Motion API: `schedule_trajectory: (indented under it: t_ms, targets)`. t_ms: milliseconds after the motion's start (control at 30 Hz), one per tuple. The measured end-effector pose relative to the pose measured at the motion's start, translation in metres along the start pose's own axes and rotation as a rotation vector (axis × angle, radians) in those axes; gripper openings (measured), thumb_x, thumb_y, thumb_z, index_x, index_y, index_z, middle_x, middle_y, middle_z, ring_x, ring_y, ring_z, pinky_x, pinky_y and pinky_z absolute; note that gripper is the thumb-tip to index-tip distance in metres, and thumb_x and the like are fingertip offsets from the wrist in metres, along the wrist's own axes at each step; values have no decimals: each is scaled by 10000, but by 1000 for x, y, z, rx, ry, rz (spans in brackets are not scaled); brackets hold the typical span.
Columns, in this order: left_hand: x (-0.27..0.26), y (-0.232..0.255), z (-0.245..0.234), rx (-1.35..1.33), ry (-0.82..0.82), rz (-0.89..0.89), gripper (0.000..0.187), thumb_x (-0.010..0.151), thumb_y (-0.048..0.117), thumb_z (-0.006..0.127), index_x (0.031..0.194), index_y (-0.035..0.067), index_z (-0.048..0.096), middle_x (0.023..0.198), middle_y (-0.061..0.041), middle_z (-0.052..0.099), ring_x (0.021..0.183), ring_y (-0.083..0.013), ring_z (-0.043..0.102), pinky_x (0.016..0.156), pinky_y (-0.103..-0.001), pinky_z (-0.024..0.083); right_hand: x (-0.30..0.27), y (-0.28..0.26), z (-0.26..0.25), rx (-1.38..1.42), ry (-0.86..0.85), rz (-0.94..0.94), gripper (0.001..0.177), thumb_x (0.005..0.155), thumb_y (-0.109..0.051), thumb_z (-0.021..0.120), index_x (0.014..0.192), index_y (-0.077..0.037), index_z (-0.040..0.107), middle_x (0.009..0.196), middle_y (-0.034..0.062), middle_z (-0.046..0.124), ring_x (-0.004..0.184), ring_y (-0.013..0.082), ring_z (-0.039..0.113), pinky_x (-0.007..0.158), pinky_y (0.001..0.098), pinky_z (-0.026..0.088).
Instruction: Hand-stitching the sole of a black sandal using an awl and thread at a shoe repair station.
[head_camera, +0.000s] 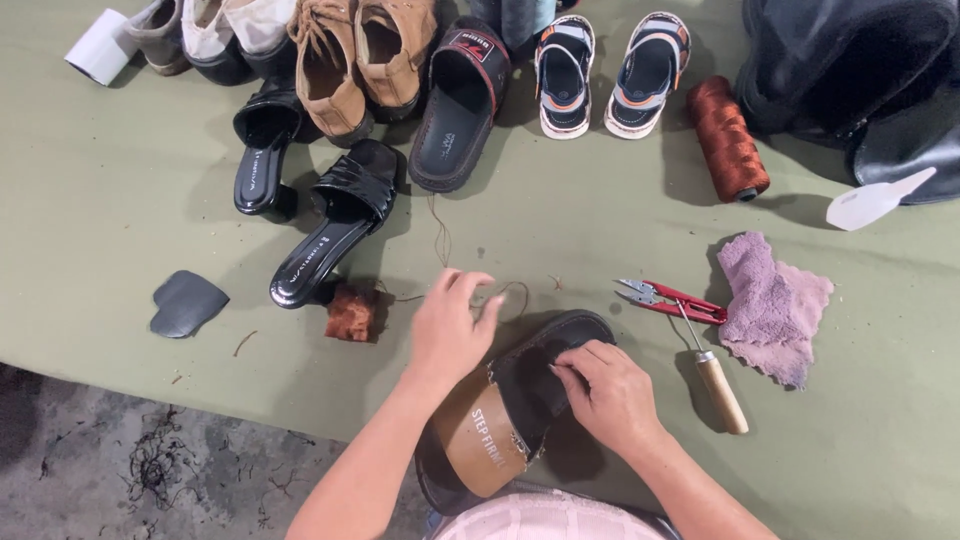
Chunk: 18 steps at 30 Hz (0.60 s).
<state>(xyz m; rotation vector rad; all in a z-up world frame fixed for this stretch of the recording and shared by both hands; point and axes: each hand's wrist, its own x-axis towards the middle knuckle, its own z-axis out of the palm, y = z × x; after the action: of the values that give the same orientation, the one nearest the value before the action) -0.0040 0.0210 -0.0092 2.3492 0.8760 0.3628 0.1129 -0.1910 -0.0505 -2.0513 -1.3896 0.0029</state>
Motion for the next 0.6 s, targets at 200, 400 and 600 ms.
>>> schedule_trajectory:
  t_ms: [200,400,600]
  targets:
    - [-22,-24,-30,55,-166,30,221,978,337,640,1058,191,785,1008,-50,698,976,-239,713,869,-378,589,0,2,3,-16,-10,-11,54,921,-193,686,905,-171,733,764,-8,655,760,198,711,737,316,588]
    - [-7,3,5,-217,-567,-38,409,1026,330,495,1139,48,769,1060,-230,724,1064,-436,677,935,-519,535,-7,9,10,-37,15,-13,29,917,-205,695,914,-190,720,774,-31,635,787,182,701,745,307,583]
    - [4,10,23,-409,-478,-125,334,933,333,676,1124,84,792,1096,-155,760,1100,-349,710,955,-436,560,0,-1,2,-14,34,22,33,913,-189,699,886,-186,718,748,-26,632,763,186,704,699,312,592]
